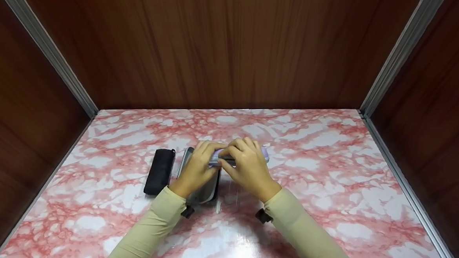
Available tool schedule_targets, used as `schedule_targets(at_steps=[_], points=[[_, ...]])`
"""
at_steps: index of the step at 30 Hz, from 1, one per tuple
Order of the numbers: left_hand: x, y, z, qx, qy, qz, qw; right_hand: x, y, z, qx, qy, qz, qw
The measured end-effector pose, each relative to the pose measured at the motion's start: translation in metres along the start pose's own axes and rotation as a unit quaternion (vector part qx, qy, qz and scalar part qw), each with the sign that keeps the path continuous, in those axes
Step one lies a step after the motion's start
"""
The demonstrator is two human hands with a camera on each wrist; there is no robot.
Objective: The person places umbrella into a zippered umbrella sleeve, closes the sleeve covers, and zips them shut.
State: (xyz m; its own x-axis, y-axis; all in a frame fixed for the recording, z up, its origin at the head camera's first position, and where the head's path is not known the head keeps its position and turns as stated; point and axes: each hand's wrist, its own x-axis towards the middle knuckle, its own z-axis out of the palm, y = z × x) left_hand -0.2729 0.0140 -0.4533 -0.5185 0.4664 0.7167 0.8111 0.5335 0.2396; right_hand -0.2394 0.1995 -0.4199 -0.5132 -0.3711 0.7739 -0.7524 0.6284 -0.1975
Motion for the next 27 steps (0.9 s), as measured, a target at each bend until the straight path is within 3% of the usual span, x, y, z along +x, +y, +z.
schedule_targets(at_steps=[12,21,27], points=[[0.0017,0.0004,0.0002,0.003,0.012,0.0,0.9999,0.0015,-0.002,0.0046,0.025,0.038,-0.002,0.999],[0.0014,-0.0002,0.001,0.011,0.016,-0.003,0.9998,0.0014,-0.0046,0.003,-0.002,0.023,-0.043,0.9988],[0.0006,-0.0007,-0.0015,0.006,0.029,0.001,0.9996,-0.0015,-0.0061,0.0008,0.02,0.013,-0.045,0.9987]])
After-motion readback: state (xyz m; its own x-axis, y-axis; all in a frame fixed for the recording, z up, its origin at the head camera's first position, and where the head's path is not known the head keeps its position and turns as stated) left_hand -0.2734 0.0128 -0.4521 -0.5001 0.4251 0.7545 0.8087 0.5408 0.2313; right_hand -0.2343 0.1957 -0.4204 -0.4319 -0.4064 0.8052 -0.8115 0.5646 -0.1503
